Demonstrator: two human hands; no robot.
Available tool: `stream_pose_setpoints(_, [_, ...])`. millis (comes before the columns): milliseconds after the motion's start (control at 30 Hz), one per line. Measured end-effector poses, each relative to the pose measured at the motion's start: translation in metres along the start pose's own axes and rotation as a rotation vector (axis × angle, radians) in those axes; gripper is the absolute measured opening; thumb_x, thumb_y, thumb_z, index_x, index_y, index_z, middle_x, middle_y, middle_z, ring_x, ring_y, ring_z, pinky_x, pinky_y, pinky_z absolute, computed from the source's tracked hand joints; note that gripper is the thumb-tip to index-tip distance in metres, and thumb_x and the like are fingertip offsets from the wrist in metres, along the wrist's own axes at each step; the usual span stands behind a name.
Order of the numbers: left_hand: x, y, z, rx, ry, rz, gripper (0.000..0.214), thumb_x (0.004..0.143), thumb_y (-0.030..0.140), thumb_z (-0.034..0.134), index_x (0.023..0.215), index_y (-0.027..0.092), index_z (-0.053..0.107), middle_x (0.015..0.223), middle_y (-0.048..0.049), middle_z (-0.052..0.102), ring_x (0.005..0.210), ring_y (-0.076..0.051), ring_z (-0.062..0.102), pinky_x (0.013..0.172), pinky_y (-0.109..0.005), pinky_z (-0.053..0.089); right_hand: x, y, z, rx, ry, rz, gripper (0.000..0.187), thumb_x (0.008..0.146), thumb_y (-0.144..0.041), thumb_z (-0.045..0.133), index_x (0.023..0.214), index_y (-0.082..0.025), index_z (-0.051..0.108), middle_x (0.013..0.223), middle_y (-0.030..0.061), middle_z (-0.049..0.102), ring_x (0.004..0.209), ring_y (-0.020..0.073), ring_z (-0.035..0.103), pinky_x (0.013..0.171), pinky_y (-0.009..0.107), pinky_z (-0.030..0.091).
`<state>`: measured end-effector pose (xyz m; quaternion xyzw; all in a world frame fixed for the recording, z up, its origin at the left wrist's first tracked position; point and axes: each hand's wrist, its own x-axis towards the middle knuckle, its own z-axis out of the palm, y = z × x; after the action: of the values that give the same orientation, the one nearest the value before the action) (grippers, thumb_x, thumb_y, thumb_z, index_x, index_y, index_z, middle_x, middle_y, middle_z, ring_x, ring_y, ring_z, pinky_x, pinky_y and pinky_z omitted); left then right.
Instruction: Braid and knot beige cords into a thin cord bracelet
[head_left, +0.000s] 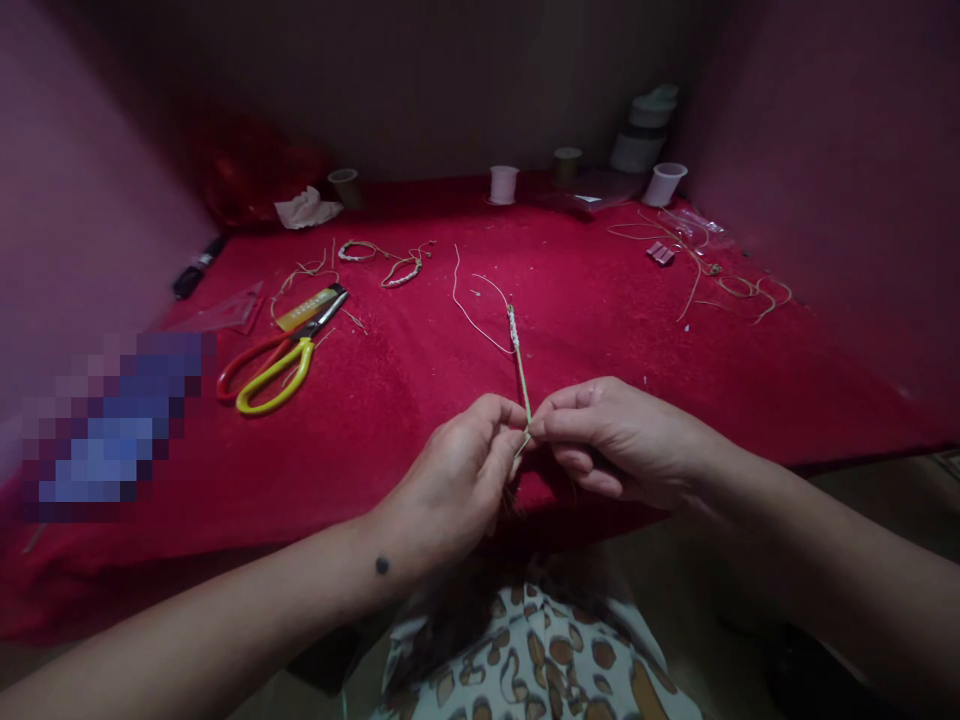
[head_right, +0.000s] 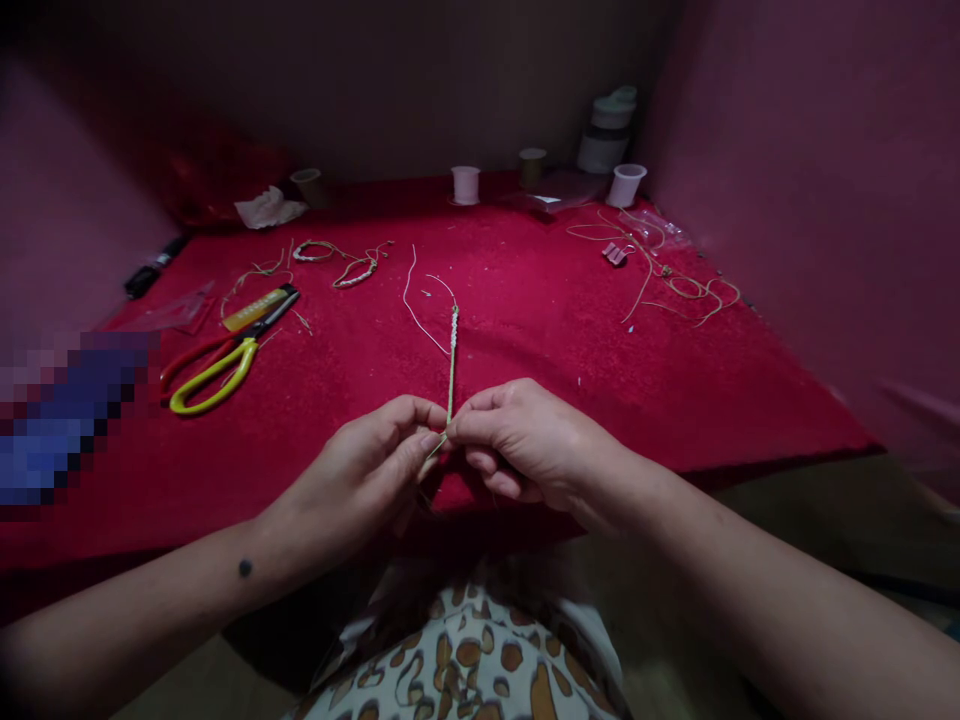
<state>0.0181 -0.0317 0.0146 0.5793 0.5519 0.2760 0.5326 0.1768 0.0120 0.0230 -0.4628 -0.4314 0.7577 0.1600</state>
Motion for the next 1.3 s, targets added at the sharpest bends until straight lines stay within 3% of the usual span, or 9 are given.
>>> stream_pose_setpoints(600, [0.002,-0.008,-0.001,0.304,0.085,0.149,0.019,0.087,0.032,0.043,0.099,0.019,0.051,0.061,0.0043,0.054,0.049,-0.008,0.048,0.047,-0.018,0.037,0.0,0.001,-0.003,0.071,-0.038,0.006,0.018,0.077,-0.017,0.05,0.061,-0.013,0.056,0.041,-0.0063,0.04,0.028,0.0024,0.031,0.028,0.015,0.016])
stream_pose_setpoints(800, [0.003,-0.009,-0.001,0.352,0.083,0.163,0.02,0.087,0.03,0.042,0.101,0.019,0.051,0.065,0.003,0.058,0.055,-0.009,0.052,0.051,-0.02,0.039,-0.001,0.002,-0.001,0.083,-0.02,-0.03,0.02,0.074,-0.018,0.053,0.054,-0.015,0.05,0.042,-0.0063,0.039,0.03,0.0027,0.03,0.029,0.016,0.017])
stream_pose_setpoints(1133, [0.001,-0.007,-0.004,0.399,0.065,0.193,0.021,0.087,0.03,0.042,0.104,0.02,0.05,0.067,0.0026,0.06,0.054,-0.009,0.053,0.05,-0.018,0.039,0.001,0.003,0.0,0.034,0.022,-0.059,0.021,0.073,-0.017,0.058,0.054,-0.016,0.048,0.038,-0.0079,0.039,0.027,0.0024,0.031,0.027,0.016,0.016])
stream_pose_setpoints(1300, [0.001,0.002,-0.011,0.313,-0.028,0.108,0.02,0.087,0.029,0.04,0.099,0.018,0.052,0.054,0.0046,0.055,0.044,-0.008,0.05,0.044,-0.017,0.037,0.002,0.004,-0.001,0.033,0.008,-0.067,0.02,0.074,-0.015,0.057,0.056,-0.015,0.049,0.039,-0.0074,0.04,0.028,0.0027,0.032,0.029,0.017,0.016])
